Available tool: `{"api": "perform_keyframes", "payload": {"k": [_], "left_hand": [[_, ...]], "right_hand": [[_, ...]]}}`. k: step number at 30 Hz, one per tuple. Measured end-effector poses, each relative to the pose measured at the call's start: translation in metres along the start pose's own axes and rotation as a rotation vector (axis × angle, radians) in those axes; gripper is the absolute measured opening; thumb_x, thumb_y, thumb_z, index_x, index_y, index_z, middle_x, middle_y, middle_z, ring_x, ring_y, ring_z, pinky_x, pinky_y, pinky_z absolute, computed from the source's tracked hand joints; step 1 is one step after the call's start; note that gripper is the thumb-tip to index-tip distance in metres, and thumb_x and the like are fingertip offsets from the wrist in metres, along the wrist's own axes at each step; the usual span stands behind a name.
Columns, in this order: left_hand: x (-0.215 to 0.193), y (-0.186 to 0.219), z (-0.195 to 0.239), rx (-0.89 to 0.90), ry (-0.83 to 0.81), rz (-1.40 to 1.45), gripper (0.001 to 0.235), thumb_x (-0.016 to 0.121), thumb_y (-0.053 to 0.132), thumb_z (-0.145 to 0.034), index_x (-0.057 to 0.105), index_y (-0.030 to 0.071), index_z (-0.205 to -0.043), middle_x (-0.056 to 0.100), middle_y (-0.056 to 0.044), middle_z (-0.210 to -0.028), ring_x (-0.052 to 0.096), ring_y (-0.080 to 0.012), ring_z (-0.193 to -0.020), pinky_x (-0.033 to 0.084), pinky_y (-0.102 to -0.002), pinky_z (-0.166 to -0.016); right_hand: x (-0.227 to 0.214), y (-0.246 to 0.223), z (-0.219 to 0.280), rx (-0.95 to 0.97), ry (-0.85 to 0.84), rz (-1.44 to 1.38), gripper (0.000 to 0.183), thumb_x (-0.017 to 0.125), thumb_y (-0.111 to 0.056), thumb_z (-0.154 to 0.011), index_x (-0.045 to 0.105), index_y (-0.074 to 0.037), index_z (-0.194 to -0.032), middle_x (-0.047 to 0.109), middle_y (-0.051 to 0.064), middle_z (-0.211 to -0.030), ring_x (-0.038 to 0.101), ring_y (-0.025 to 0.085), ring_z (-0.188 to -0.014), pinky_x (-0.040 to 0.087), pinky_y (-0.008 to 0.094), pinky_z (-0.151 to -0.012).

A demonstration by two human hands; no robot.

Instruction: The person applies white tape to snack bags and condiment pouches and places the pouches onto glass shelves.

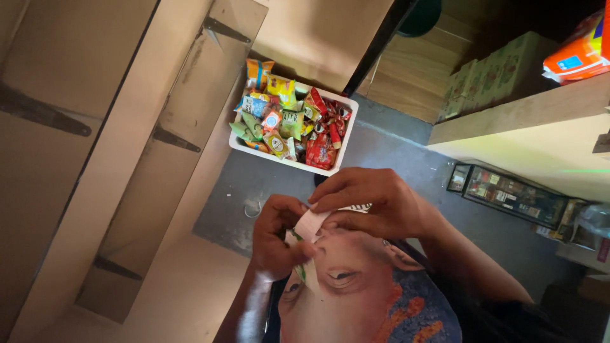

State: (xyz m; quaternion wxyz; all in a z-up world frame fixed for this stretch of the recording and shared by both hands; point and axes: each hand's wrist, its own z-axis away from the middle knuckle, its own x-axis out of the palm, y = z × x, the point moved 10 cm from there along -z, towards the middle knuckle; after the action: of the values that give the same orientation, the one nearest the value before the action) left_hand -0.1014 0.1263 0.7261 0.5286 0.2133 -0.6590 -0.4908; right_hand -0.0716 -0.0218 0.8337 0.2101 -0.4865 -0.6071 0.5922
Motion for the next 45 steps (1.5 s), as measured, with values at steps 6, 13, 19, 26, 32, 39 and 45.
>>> {"api": "perform_keyframes", "payload": {"k": [6,13,19,26,32,39,45], "left_hand": [[-0.004,-0.001,0.006,-0.044,0.048,-0.148,0.045,0.086,0.01,-0.086,0.057,0.002,-0.119,0.073,-0.01,-0.104,0.071,-0.0145,-0.096,0.059,-0.03,-0.085],[-0.016,-0.001,0.011,-0.049,0.115,-0.221,0.049,0.082,0.012,-0.089,0.062,-0.004,-0.13,0.074,-0.012,-0.114,0.07,-0.014,-0.101,0.058,-0.029,-0.088],[-0.02,0.006,0.013,-0.023,0.119,-0.28,0.049,0.083,0.016,-0.087,0.066,-0.004,-0.128,0.076,-0.011,-0.111,0.072,-0.0151,-0.1,0.059,-0.03,-0.089],[-0.027,0.003,0.018,0.006,0.142,-0.227,0.051,0.085,0.02,-0.088,0.065,-0.005,-0.128,0.076,-0.012,-0.111,0.071,-0.0157,-0.1,0.058,-0.031,-0.089],[-0.024,0.001,0.018,-0.008,0.11,-0.098,0.055,0.086,0.021,-0.087,0.063,-0.005,-0.13,0.076,-0.012,-0.111,0.072,-0.0166,-0.1,0.059,-0.031,-0.089],[-0.024,0.004,0.019,-0.056,0.121,-0.213,0.051,0.086,0.018,-0.087,0.068,-0.007,-0.127,0.076,-0.012,-0.111,0.072,-0.0158,-0.099,0.06,-0.031,-0.088],[-0.03,0.004,0.022,-0.043,0.122,-0.21,0.054,0.085,0.02,-0.088,0.066,-0.007,-0.131,0.076,-0.011,-0.112,0.072,-0.0151,-0.1,0.059,-0.03,-0.089]], "right_hand": [[-0.003,0.002,0.002,0.067,0.064,0.029,0.037,0.084,-0.008,-0.081,0.073,-0.005,-0.116,0.075,0.011,-0.116,0.075,0.027,-0.107,0.059,0.036,-0.091],[-0.004,0.002,0.006,0.047,0.094,-0.036,0.03,0.083,-0.008,-0.086,0.073,-0.004,-0.114,0.076,0.011,-0.116,0.076,0.025,-0.109,0.06,0.035,-0.093],[-0.008,0.012,0.016,0.098,0.162,-0.045,0.015,0.082,-0.005,-0.086,0.077,-0.007,-0.1,0.079,0.011,-0.112,0.078,0.022,-0.102,0.061,0.032,-0.087],[-0.002,0.018,0.019,0.136,0.202,-0.125,0.009,0.078,-0.003,-0.09,0.074,-0.004,-0.098,0.076,0.013,-0.12,0.075,0.022,-0.11,0.058,0.033,-0.096],[0.007,0.03,0.024,0.161,0.202,-0.237,0.006,0.077,-0.004,-0.091,0.074,-0.003,-0.096,0.076,0.014,-0.119,0.073,0.021,-0.111,0.058,0.034,-0.096],[0.004,-0.006,-0.001,0.16,0.28,-0.515,0.046,0.086,-0.019,-0.085,0.059,-0.002,-0.117,0.065,0.011,-0.125,0.064,0.016,-0.12,0.051,0.034,-0.106],[0.009,0.001,0.014,0.09,0.212,-0.022,0.021,0.08,-0.005,-0.089,0.076,-0.005,-0.109,0.077,0.012,-0.117,0.076,0.022,-0.111,0.061,0.033,-0.093]]}}
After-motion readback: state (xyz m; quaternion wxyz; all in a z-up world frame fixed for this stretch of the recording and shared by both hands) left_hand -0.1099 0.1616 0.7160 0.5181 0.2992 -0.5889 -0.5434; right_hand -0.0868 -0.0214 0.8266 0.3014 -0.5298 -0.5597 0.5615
